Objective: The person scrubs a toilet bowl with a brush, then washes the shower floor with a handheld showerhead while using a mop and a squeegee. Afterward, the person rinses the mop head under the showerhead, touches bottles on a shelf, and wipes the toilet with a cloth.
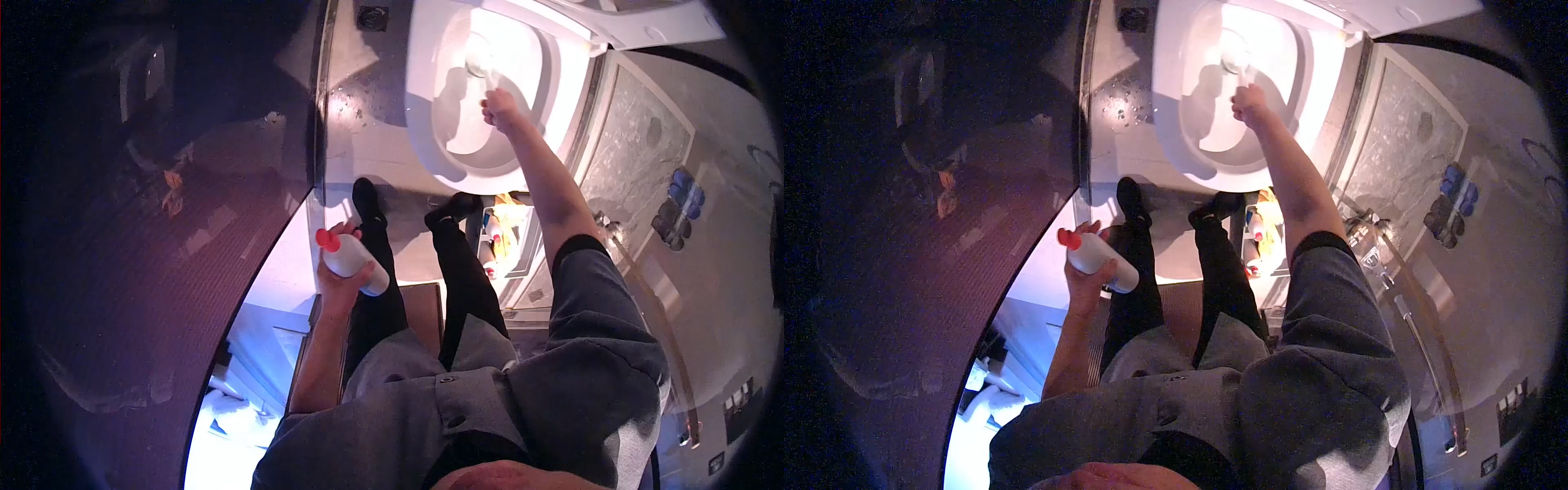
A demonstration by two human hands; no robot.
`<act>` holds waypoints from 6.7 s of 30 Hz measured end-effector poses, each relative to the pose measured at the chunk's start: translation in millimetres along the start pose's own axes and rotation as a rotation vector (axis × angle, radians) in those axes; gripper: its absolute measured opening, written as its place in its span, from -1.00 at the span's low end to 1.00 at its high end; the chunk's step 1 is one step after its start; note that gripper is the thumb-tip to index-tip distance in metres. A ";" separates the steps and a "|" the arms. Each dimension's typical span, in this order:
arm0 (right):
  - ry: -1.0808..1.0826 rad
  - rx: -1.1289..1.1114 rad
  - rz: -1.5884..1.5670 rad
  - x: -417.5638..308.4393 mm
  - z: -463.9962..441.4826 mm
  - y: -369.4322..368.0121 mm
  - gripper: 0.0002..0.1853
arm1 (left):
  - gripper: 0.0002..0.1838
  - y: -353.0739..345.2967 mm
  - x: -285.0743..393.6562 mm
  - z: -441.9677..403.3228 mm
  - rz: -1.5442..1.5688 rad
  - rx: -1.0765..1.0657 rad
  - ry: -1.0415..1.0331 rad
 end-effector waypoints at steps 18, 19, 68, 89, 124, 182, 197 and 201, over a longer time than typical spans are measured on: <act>0.397 0.007 0.328 140.5 88.9 -175.0 -0.73 | -0.35 13.5 -97.0 -43.5 -0.022 0.098 -0.004; 0.500 0.098 0.451 154.7 40.3 -187.9 -0.71 | -0.35 9.4 -111.8 -50.1 0.027 0.130 0.010; 0.395 -0.210 0.980 312.4 -40.1 278.9 -0.65 | -0.36 -87.0 -223.7 -51.8 -0.425 -0.257 0.026; 0.015 0.553 0.408 404.0 332.8 287.3 -0.55 | -0.35 -218.6 -263.5 59.2 -0.994 -1.396 -0.360; 0.069 0.695 0.348 352.9 340.6 179.6 -0.65 | -0.30 -34.4 -114.3 27.2 -2.211 -1.278 -0.250; -0.363 0.915 -0.618 459.5 229.8 165.8 -0.42 | 0.15 -281.1 -115.6 42.8 -3.007 -1.520 -0.695; -0.429 0.817 -0.458 534.1 254.0 160.5 -0.46 | 0.12 -290.3 -122.9 72.4 -3.023 -1.389 -0.852; -0.061 1.101 -0.327 515.3 282.2 163.6 -0.74 | -0.04 -330.5 -115.1 93.8 -2.532 -1.651 -1.077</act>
Point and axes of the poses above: each hand's wrist, its own z-axis away from the middle knuckle, its own y-axis out of the back of the hand, x = y × z, the point moved 4 cm from there along -z, towards the middle knuckle, and after that the axes turned 8 degrees about y, right-handed, at the moved point
